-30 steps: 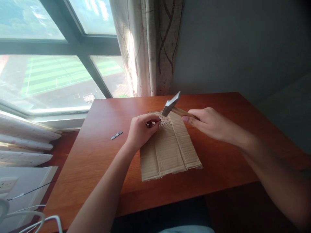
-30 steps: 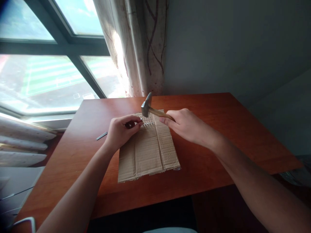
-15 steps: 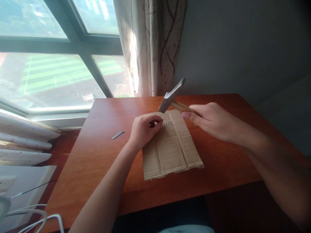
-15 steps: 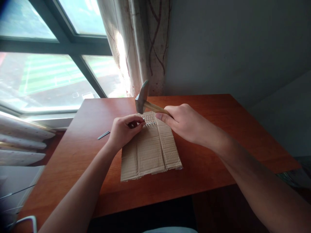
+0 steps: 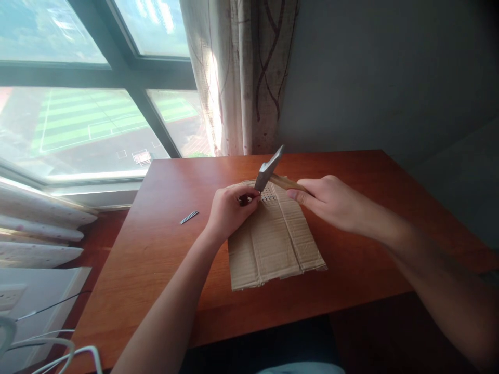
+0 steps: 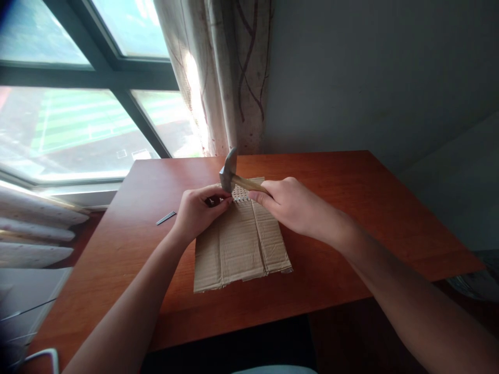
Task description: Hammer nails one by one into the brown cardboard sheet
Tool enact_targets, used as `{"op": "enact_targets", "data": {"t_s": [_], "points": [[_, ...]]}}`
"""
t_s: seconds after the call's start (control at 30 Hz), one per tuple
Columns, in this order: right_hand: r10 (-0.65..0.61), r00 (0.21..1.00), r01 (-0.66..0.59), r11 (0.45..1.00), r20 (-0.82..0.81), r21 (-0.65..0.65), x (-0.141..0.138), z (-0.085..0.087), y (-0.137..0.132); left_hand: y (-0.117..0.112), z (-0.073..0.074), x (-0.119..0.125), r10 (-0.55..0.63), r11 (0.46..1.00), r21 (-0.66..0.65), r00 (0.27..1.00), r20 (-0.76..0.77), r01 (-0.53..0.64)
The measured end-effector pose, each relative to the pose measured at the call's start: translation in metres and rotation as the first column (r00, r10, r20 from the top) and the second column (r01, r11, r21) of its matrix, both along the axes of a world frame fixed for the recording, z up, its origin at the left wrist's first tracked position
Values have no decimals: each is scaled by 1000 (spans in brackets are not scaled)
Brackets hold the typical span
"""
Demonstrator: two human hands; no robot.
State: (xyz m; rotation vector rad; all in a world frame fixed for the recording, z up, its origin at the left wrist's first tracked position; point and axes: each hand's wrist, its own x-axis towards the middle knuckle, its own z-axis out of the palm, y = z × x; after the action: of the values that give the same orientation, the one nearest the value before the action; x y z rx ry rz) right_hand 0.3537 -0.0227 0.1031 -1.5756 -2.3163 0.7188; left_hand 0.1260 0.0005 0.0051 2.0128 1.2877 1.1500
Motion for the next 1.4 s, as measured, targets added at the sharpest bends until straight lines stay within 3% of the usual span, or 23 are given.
{"op": "enact_targets", "data": {"t_s": [0.27,0.43,0.77,0.9,1.1,1.4], "points": [[13,1000,-14,1000,-23,-7,2,-3,0,1,2,-1,-17,1000,-22,1000,-23,16],[-50,998,51,998,-27,26,3,0,-1,0,1,-2,-28,1000,-10,999,-17,28],[4,1000,-4,1000,5,-30,1,-5,1,1,2,-3,-37,998,-51,999,-32,35],[4,1000,-4,1000,-8,-27,2,-3,1,-1,7,-5,-62,998,-30,990,-128,59],[-37,999,37,999,-18,-12,4,2,0,-3,7,-10,4,998,60,951,-310,15],[14,1000,-14,999,-1,-44,-1,-10,1,2,2,-12,-64,997,37,971,-232,74]]}}
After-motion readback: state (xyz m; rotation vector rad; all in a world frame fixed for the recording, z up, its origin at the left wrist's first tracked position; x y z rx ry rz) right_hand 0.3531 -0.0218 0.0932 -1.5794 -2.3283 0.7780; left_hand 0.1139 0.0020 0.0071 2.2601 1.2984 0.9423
